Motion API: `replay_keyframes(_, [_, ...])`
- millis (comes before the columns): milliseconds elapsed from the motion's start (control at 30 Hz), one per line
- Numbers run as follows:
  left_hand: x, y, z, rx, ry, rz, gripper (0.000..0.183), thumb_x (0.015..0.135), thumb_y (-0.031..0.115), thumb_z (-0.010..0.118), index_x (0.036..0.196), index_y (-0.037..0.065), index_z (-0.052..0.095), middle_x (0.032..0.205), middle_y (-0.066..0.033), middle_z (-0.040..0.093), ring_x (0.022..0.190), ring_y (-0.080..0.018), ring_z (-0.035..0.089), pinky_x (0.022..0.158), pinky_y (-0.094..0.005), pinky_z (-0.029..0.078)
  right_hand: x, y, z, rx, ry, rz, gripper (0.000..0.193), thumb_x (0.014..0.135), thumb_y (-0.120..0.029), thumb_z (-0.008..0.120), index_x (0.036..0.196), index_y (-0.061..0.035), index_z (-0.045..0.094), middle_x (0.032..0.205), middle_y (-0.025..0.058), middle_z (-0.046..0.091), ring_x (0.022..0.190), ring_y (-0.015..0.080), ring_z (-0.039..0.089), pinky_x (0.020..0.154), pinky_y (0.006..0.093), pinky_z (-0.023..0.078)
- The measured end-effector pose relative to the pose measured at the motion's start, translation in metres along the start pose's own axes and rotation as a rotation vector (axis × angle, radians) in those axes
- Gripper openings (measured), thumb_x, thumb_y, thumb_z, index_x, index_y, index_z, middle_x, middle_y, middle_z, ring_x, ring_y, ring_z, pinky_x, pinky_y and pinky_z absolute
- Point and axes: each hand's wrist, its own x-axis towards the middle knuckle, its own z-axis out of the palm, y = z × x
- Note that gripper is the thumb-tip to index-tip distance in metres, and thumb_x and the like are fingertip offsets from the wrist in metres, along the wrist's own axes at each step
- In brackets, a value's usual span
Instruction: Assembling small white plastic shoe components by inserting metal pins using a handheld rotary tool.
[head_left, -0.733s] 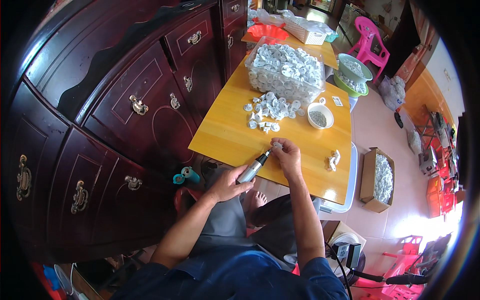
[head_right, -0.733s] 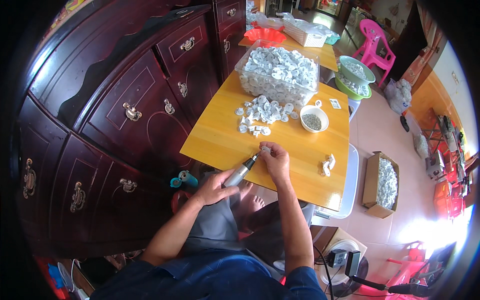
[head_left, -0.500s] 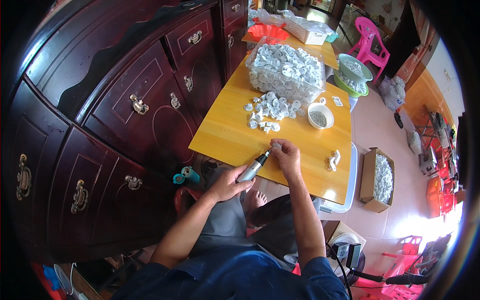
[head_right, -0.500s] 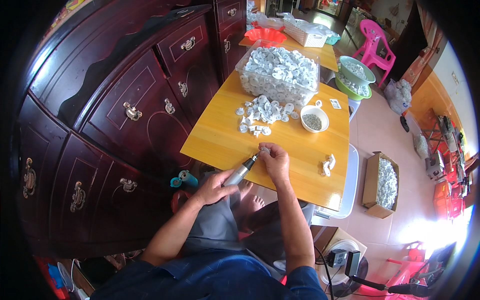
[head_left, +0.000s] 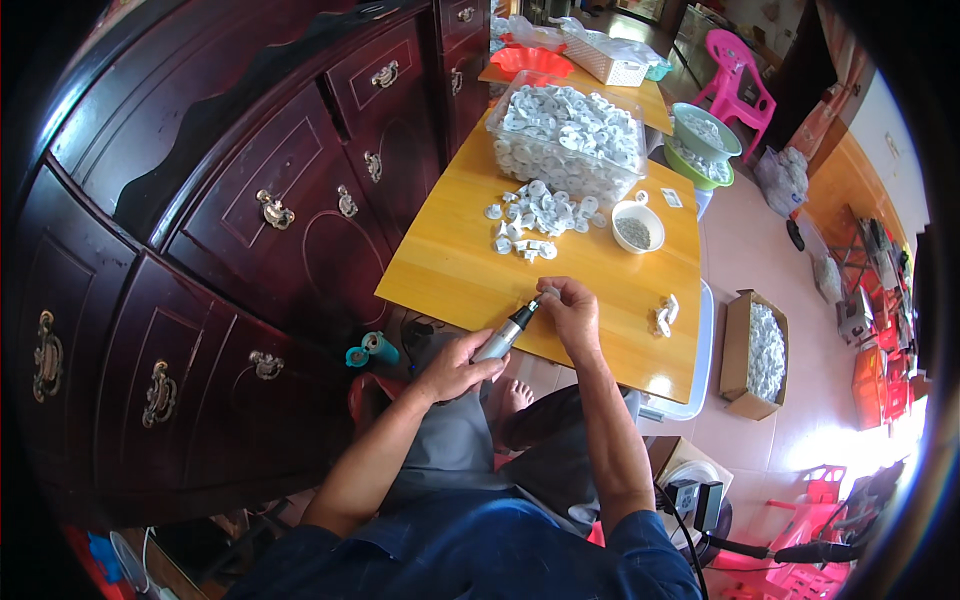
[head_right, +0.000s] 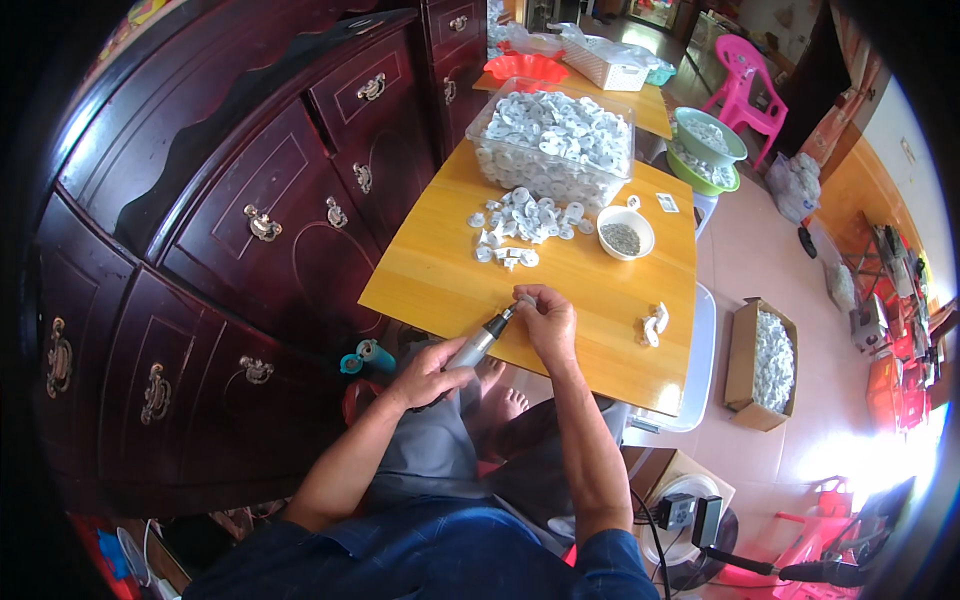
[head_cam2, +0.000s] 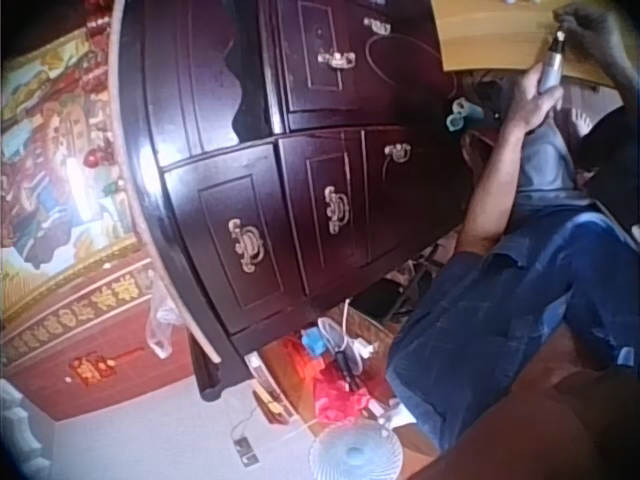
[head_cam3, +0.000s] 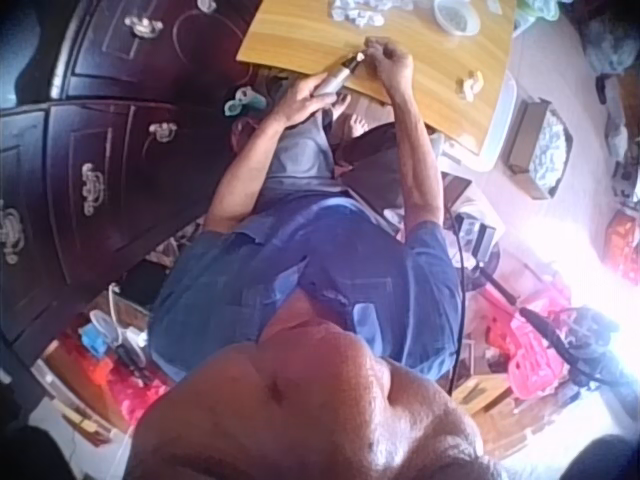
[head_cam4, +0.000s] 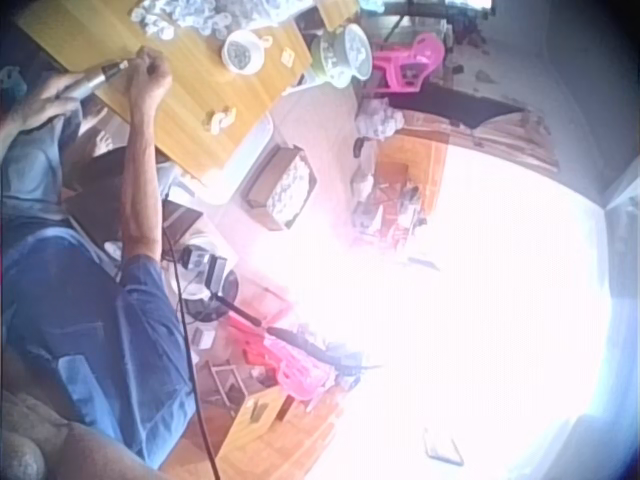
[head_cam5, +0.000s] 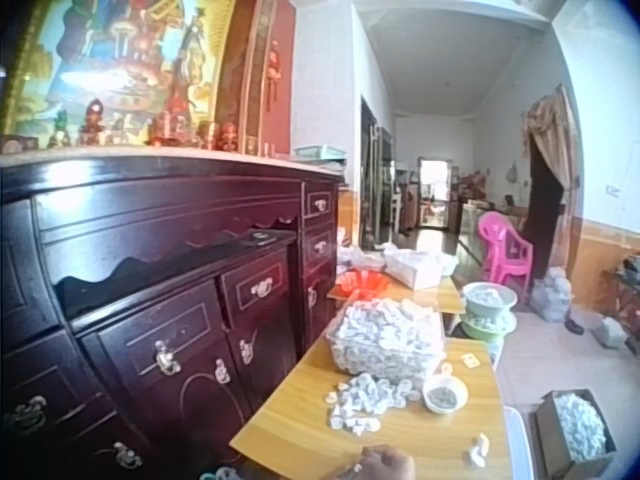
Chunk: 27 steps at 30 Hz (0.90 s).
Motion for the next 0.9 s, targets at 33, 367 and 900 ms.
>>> replay_keyframes(33, [0.000,0.000,0.000,0.000,-0.005,-0.003,0.017,0.092,0.021,0.060,0.102,0.007,0.058,0.074,0.0038,0.056,0.057,-0.0026,0.047,0.049,-0.0198,0.039,-0.002,-0.003,-0.001,0.021,-0.009,0.003,0.019,0.089,0.002,0.062,0.108,0.0023,0.066,0.096,0.0042,0.069,0.087,0.0102,0.064,0.079,0.0234,0.051])
replay_keyframes(367, [0.001,0.005,0.005,0.113,0.047,0.057,0.018,0.089,0.017,0.066,0.104,0.007,0.061,0.078,0.0019,0.061,0.067,-0.0024,0.054,0.053,-0.0203,0.042,0.003,-0.028,-0.067,-0.569,0.055,0.007,0.019,0.081,-0.011,0.067,0.100,-0.0114,0.073,0.095,0.0133,0.071,0.084,0.0243,0.069,0.077,0.0338,0.054])
replay_keyframes(900, [0.000,0.018,0.003,0.143,0.069,0.017,0.038,0.084,0.023,0.069,0.116,0.005,0.059,0.085,0.0011,0.068,0.062,-0.0033,0.056,0.056,-0.0206,0.045,0.120,-0.082,-0.127,-1.228,0.159,0.080,0.018,0.083,-0.022,0.065,0.096,-0.0126,0.072,0.100,0.0148,0.071,0.096,0.0324,0.068,0.083,0.0432,0.054])
